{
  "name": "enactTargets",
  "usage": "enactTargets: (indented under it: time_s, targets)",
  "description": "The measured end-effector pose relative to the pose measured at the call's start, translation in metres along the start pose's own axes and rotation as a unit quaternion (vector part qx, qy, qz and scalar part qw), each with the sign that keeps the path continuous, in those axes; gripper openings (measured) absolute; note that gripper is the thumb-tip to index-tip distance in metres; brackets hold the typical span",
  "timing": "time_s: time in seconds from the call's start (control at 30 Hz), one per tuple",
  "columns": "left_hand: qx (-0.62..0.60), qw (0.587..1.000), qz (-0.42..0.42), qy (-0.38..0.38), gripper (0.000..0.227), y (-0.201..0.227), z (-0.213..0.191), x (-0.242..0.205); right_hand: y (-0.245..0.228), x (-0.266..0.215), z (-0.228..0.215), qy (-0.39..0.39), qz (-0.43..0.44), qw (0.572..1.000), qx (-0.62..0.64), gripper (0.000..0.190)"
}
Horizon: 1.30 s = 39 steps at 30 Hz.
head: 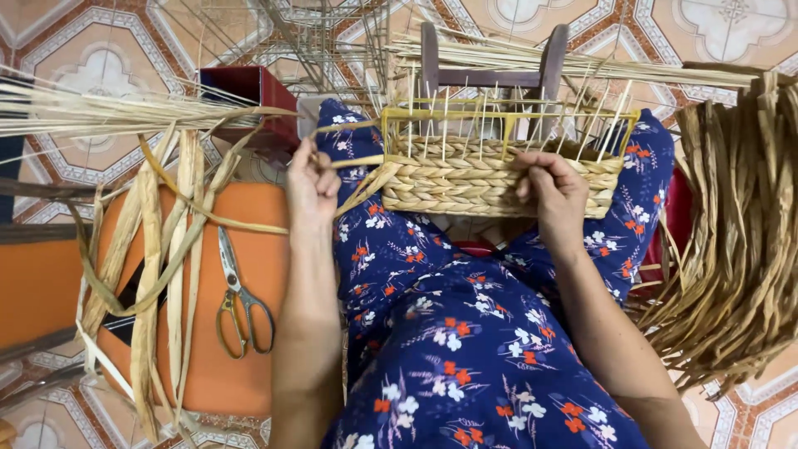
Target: The person weaves a basket by hand, threading dried plant stalks through a wire frame and pressing the layers down to tighten the structure.
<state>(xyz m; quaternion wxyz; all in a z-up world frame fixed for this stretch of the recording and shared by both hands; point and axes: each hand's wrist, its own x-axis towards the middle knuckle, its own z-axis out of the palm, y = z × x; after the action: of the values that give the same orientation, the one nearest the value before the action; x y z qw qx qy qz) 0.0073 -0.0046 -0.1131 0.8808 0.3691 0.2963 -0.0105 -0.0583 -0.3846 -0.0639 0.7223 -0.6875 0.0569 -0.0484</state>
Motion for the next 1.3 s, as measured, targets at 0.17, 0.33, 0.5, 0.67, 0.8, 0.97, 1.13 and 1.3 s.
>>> enactTargets:
  time_s: [0.17,0.33,0.5,0.67,0.8,0.97,1.13,1.3]
  targets:
    - [0.343,0.937,0.051,-0.030,0.013,0.016,0.014,-0.033,0.000,0.001,0.003,0.003,0.018,1.000,0.013,0.019]
    - [-0.030,0.995,0.091,0.034,0.011,-0.004,-0.047,0.028,0.005,0.000,-0.003,-0.006,0.019,1.000,0.003,0.019]
    - [-0.228,0.956,0.183,-0.001,0.027,0.029,-0.027,0.001,0.000,0.000,0.002,-0.012,0.019,1.000,-0.003,0.019]
    - [0.129,0.946,0.251,0.157,0.053,0.082,0.009,-0.056,-0.006,0.003,0.016,-0.013,0.005,0.998,-0.062,0.018]
    - [0.388,0.766,0.481,0.179,0.050,0.068,0.010,-0.079,-0.028,0.008,0.064,-0.070,-0.012,0.991,-0.115,0.017]
    - [0.655,0.614,0.424,-0.116,0.035,0.032,0.050,-0.102,-0.047,0.030,0.137,-0.218,-0.010,0.944,-0.246,0.024]
    - [0.693,0.596,0.363,-0.184,0.040,0.024,0.061,-0.092,0.004,0.050,0.154,-0.194,-0.127,0.930,-0.283,0.020]
    - [0.729,0.549,0.345,-0.221,0.025,0.037,0.070,-0.079,-0.029,0.052,0.159,-0.218,0.072,0.957,-0.175,0.015]
